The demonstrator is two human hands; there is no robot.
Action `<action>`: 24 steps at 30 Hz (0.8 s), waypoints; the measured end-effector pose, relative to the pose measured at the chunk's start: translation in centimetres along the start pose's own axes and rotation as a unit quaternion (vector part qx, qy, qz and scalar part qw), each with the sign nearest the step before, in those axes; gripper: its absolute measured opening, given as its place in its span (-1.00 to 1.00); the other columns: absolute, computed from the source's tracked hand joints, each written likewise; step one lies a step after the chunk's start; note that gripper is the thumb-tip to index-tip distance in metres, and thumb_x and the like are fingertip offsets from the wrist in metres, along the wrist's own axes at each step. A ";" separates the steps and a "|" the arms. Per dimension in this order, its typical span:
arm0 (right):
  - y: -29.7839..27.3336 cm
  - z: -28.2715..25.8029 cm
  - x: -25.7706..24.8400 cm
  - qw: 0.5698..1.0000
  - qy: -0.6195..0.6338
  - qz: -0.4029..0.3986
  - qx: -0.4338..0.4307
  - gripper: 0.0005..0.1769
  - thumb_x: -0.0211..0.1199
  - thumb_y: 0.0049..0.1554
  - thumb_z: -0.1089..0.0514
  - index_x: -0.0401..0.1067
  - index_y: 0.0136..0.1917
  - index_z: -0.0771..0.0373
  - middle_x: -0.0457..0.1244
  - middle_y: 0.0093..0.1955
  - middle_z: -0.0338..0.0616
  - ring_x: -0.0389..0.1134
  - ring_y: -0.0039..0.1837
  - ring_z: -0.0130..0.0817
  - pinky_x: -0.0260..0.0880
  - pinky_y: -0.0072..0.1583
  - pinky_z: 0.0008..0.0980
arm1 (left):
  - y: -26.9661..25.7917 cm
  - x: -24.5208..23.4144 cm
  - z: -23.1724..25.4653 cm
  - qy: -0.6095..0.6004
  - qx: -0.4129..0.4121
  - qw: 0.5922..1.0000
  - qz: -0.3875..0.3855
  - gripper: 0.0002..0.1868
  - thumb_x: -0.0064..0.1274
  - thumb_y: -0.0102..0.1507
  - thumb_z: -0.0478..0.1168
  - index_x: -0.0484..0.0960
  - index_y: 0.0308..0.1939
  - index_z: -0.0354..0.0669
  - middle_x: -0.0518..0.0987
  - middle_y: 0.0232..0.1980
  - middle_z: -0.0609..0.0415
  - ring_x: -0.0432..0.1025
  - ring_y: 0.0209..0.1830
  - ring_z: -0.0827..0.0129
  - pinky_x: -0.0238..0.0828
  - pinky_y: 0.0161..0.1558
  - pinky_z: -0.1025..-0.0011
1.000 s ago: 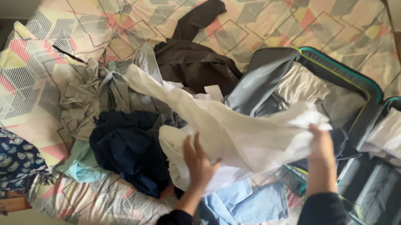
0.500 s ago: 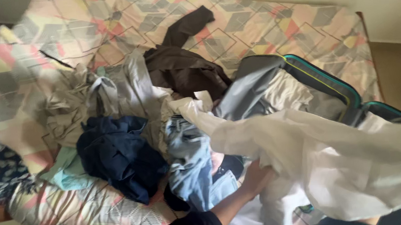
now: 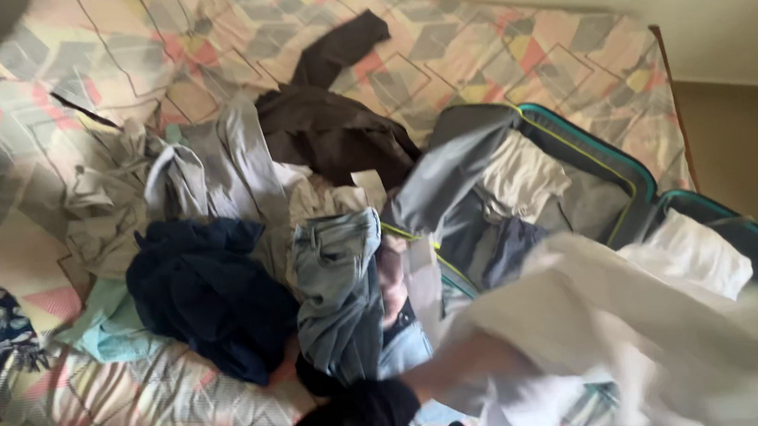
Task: The person picks up and folds various items of clothing from a bed and places them into an open suitcase.
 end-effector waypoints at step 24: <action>-45.2 -9.0 24.1 0.702 -0.002 -0.665 -0.255 -0.07 0.50 -0.03 0.23 0.04 0.46 0.38 0.10 0.42 0.09 0.17 0.45 -0.08 0.20 0.36 -0.15 | -19.1 -20.6 -9.7 -0.490 -0.217 0.765 0.357 -0.30 0.19 0.08 -0.12 0.29 0.26 -0.10 0.59 -0.10 -0.01 0.51 -0.24 0.40 0.49 -0.21 0.38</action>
Point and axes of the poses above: each hand's wrist, its own y-axis towards the middle knuckle, its own x-axis out of the palm, z = x × y, the point moved 9 cm from there along y, towards the middle knuckle
